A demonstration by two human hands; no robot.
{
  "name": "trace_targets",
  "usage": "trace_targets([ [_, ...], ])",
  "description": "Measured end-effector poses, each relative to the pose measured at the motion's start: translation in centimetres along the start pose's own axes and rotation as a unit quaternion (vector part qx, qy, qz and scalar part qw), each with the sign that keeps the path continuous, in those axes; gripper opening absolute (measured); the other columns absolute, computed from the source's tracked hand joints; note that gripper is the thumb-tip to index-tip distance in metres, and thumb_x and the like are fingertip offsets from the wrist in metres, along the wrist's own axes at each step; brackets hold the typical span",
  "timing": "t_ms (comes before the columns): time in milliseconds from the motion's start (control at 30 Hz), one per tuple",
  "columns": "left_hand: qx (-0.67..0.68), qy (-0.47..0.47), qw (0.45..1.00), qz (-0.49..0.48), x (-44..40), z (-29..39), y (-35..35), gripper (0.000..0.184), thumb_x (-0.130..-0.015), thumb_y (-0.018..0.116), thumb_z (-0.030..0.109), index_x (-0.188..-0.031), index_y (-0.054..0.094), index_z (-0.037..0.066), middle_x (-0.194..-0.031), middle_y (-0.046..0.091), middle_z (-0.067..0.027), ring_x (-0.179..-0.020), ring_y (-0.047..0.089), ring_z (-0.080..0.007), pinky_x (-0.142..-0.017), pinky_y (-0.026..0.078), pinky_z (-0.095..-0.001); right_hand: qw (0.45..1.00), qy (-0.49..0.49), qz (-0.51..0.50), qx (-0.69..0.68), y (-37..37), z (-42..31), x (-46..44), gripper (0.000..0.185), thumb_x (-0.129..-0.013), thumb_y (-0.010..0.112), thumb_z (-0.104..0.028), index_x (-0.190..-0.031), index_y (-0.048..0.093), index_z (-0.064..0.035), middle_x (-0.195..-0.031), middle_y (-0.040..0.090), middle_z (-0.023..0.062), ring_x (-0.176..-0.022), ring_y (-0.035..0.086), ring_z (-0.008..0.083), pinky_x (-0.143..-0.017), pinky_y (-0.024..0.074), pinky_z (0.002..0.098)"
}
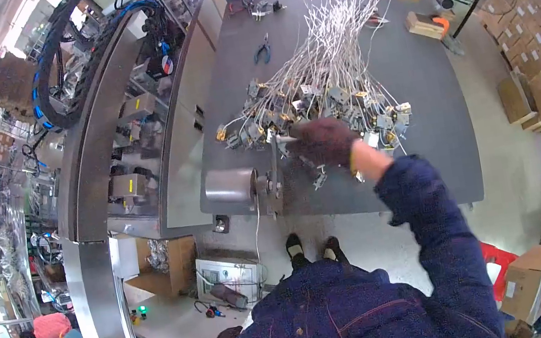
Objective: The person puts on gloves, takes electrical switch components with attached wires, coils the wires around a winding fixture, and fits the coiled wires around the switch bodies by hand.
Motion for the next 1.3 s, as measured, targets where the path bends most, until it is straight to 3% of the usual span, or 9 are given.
trace_targets([
  [67, -0.01, 0.02, 0.999, 0.035, -0.7, 0.0, 0.6, 0.035, -0.066, 0.059, 0.025, -0.099, 0.064, 0.015, -0.095, 0.067, -0.0112, -0.092, 0.063, -0.0327, -0.078, 0.051, -0.0442, 0.966, -0.059, 0.097, 0.234, 5.1, 5.1, -3.7, 0.025, -0.084, 0.058, -0.028, -0.102, 0.062, -0.0114, -0.082, 0.063, 0.018, -0.076, 0.062, 0.038, -0.068, 0.0499, 0.0447],
  [267, -0.028, -0.02, 0.999, 0.029, -0.5, 1.6, -0.6, 0.037, -0.068, 0.057, 0.021, -0.105, 0.063, 0.015, -0.097, 0.065, -0.0151, -0.094, 0.062, -0.0352, -0.08, 0.05, -0.0455, 0.956, -0.104, 0.246, 0.122, 8.4, -1.1, 3.9, 0.026, -0.084, 0.064, -0.027, -0.1, 0.061, -0.0074, -0.082, 0.065, 0.0155, -0.068, 0.063, 0.0313, -0.061, 0.0517, 0.04],
  [400, -0.031, 0.053, 0.997, 0.048, -2.4, -0.8, 2.0, 0.038, -0.069, 0.056, 0.021, -0.106, 0.063, 0.015, -0.099, 0.066, -0.0143, -0.095, 0.062, -0.034, -0.082, 0.049, -0.0453, 0.905, 0.011, -0.089, -0.417, 17.4, -2.2, 3.5, 0.027, -0.095, 0.052, -0.027, -0.103, 0.065, -0.0048, -0.087, 0.066, 0.0054, -0.078, 0.063, 0.0145, -0.058, 0.0516, 0.0318],
  [767, -0.175, 0.007, 0.984, -0.046, 1.1, -1.7, -4.1, 0.038, -0.069, 0.056, 0.022, -0.105, 0.066, 0.022, -0.102, 0.066, -0.0106, -0.096, 0.063, -0.0311, -0.081, 0.051, -0.0443, 0.726, 0.016, -0.185, -0.662, 18.8, -6.8, 4.2, 0.043, -0.097, 0.045, -0.041, -0.091, 0.059, -0.0005, -0.082, 0.064, 0.011, -0.061, 0.062, 0.0193, -0.058, 0.0507, 0.0306],
  [867, -0.168, -0.024, 0.982, -0.084, 1.1, -1.7, -5.7, 0.037, -0.07, 0.056, 0.025, -0.106, 0.066, 0.02, -0.101, 0.067, -0.0106, -0.095, 0.064, -0.0302, -0.08, 0.051, -0.0452, 0.918, -0.149, 0.051, -0.363, 13.8, -3.4, 4.5, 0.025, -0.094, 0.053, -0.024, -0.102, 0.063, -0.0031, -0.085, 0.066, 0.0117, -0.069, 0.064, 0.0213, -0.058, 0.051, 0.0336],
  [967, -0.177, -0.029, 0.977, -0.118, 0.9, -1.8, -5.1, 0.04, -0.07, 0.056, 0.027, -0.107, 0.066, 0.016, -0.103, 0.067, -0.0106, -0.097, 0.063, -0.0307, -0.082, 0.051, -0.0453, 0.914, -0.179, 0.323, 0.17, 8.9, 4.1, 3.9, 0.02, -0.091, 0.051, -0.016, -0.101, 0.062, -0.0034, -0.085, 0.064, 0.0106, -0.072, 0.063, 0.0211, -0.068, 0.0504, 0.0344],
  [1067, -0.147, -0.056, 0.975, -0.158, -1.3, -2.4, -3.2, 0.043, -0.069, 0.056, 0.029, -0.107, 0.065, 0.013, -0.105, 0.066, -0.0131, -0.099, 0.062, -0.0324, -0.084, 0.05, -0.046, 0.917, -0.089, -0.045, 0.385, 15.1, 4.8, 2.6, 0.023, -0.086, 0.053, -0.015, -0.104, 0.063, -0.0061, -0.084, 0.063, 0.0128, -0.074, 0.063, 0.0252, -0.071, 0.0497, 0.0353],
  [1200, -0.052, -0.027, 0.998, -0.023, -2.6, 7.4, -9.1, 0.033, -0.072, 0.054, 0.028, -0.098, 0.065, 0.011, -0.095, 0.066, -0.0172, -0.091, 0.063, -0.0366, -0.079, 0.05, -0.048, 0.927, -0.316, 0.099, 0.177, 4.1, -2.9, 6.0, 0.025, -0.084, 0.058, -0.029, -0.095, 0.066, -0.0079, -0.083, 0.066, 0.0157, -0.073, 0.066, 0.03, -0.067, 0.0515, 0.0412],
  [1300, 0.036, -0.022, 0.998, 0.043, -5.1, 12.9, -11.6, 0.047, -0.075, 0.056, 0.028, -0.119, 0.058, 0.012, -0.102, 0.065, -0.0176, -0.094, 0.063, -0.0367, -0.082, 0.05, -0.0446, 0.96, -0.179, -0.033, 0.213, 8.2, 2.8, 1.5, 0.03, -0.088, 0.054, -0.036, -0.098, 0.065, -0.0101, -0.083, 0.067, 0.014, -0.072, 0.065, 0.0317, -0.067, 0.0519, 0.0397],
])
Point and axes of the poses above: each hand's wrist, its own x-axis away from the middle knuckle, its own y-axis out of the palm, z = x × y, the point moved 6 cm from there along -x, towards the middle knuckle
